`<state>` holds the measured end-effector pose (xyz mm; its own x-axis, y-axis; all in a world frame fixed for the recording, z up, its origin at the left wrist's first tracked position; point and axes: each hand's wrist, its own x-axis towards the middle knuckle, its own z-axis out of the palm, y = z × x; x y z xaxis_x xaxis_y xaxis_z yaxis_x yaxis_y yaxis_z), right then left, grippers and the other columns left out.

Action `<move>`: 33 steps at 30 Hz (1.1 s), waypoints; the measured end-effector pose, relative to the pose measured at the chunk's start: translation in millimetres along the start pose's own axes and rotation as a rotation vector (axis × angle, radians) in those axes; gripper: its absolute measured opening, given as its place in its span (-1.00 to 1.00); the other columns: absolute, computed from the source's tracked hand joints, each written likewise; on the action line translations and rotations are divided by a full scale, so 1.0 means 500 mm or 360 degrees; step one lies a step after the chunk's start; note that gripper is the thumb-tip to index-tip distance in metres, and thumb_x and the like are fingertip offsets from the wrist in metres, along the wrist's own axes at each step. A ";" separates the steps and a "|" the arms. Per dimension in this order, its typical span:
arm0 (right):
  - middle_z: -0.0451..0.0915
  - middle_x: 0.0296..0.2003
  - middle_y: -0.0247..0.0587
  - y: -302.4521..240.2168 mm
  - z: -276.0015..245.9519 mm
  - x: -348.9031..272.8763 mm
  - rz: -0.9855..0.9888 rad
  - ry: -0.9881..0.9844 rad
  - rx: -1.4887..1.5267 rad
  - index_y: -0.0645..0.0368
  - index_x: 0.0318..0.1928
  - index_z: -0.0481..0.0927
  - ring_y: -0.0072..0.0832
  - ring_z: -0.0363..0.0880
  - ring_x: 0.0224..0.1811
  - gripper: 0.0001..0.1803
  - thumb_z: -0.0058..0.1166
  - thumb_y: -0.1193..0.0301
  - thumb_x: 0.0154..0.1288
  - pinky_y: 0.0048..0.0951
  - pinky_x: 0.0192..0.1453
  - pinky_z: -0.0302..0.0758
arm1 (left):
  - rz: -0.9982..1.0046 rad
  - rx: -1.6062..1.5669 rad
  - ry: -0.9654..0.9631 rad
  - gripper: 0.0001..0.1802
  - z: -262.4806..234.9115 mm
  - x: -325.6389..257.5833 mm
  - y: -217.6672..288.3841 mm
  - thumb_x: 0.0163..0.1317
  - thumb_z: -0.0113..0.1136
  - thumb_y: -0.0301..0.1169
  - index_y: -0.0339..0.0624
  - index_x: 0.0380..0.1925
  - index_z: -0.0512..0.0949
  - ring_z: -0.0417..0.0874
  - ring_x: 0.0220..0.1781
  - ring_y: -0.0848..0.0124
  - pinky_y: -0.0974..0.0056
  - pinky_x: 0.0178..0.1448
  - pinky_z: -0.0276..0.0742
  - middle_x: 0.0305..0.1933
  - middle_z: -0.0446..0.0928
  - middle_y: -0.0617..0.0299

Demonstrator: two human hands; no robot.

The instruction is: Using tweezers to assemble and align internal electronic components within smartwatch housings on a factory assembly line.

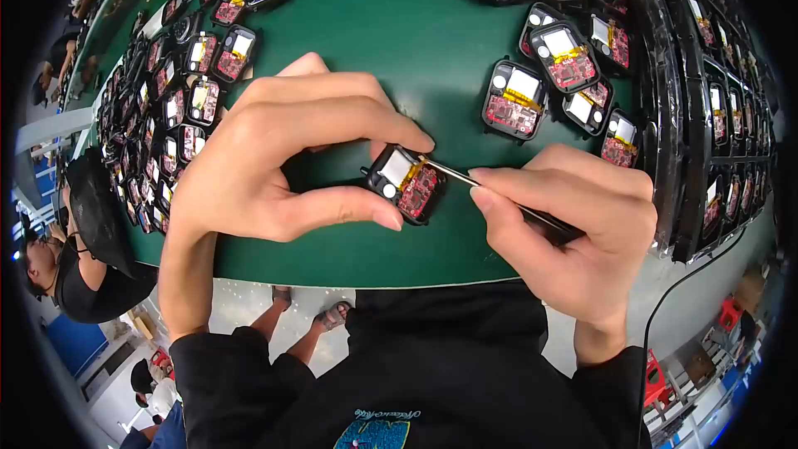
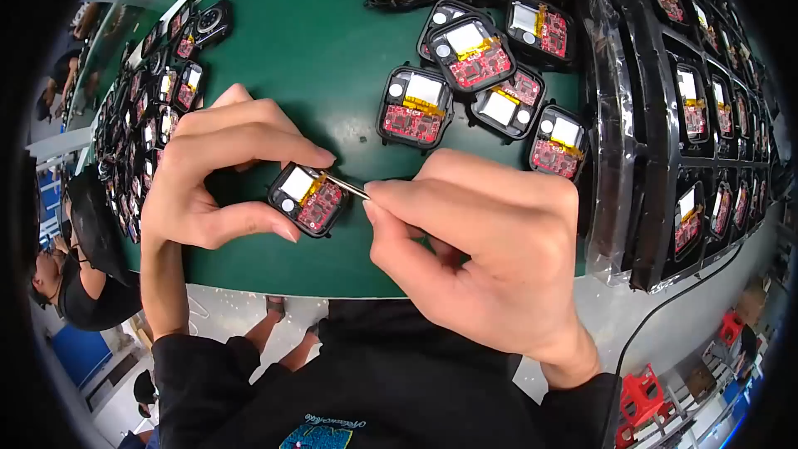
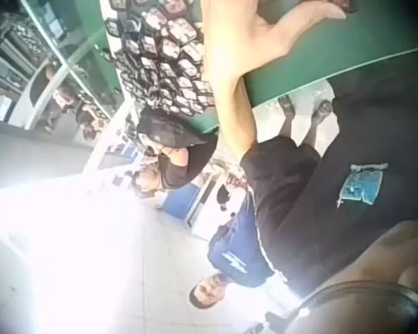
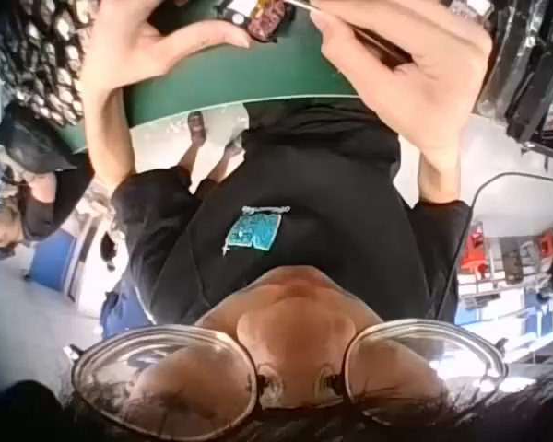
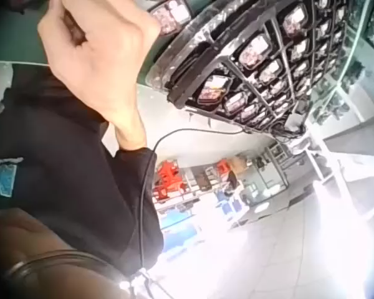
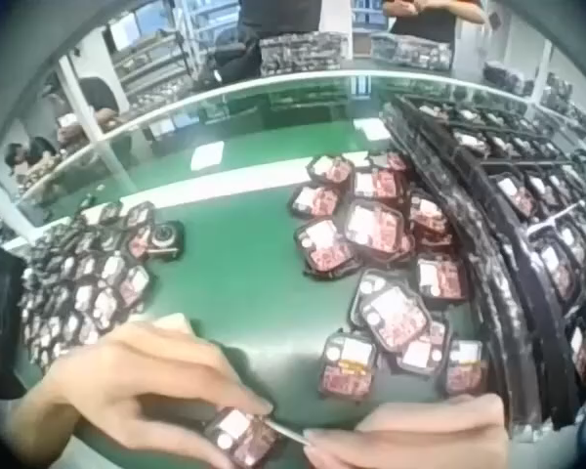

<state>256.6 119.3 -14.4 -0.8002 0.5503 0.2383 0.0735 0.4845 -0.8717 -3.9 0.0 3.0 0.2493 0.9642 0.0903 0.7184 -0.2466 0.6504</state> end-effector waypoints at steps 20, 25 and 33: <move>0.66 -0.54 -0.34 0.007 0.011 -0.013 -0.0145 0.0048 -0.0093 0.32 -0.18 0.89 -0.72 0.42 -0.65 -0.78 0.44 0.73 0.13 -0.59 -0.57 0.23 | 0.0068 -0.0005 -0.0013 -0.37 0.005 0.004 0.002 0.02 0.72 0.04 -0.24 -0.09 0.83 0.74 -0.25 0.31 0.21 -0.09 0.29 -0.21 0.83 0.22; 0.58 -0.53 -0.30 0.005 0.011 -0.012 -0.0175 0.0066 -0.0146 0.29 -0.25 0.82 -0.49 0.49 -0.65 -0.80 0.47 0.69 0.07 -0.42 -0.59 0.35 | 0.0072 0.0013 -0.0001 -0.38 0.003 0.002 0.000 0.00 0.74 0.00 -0.23 -0.08 0.83 0.72 -0.28 0.34 0.22 -0.11 0.28 -0.23 0.80 0.23; 0.63 -0.55 -0.34 -0.001 -0.005 -0.020 -0.0116 0.0190 -0.0030 0.29 -0.20 0.87 -0.67 0.39 -0.72 -0.83 0.49 0.65 0.17 -0.53 -0.64 0.25 | -0.0044 -0.0057 0.0092 -0.33 0.006 0.010 0.019 -0.04 0.78 -0.13 -0.16 0.09 0.81 0.57 -0.35 0.44 0.26 -0.14 0.26 -0.32 0.67 0.36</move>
<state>266.0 115.1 -15.2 -0.7276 0.5896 0.3508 0.0300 0.5381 -0.8423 6.1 2.3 7.4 0.1909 0.9749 0.1143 0.7007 -0.2169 0.6797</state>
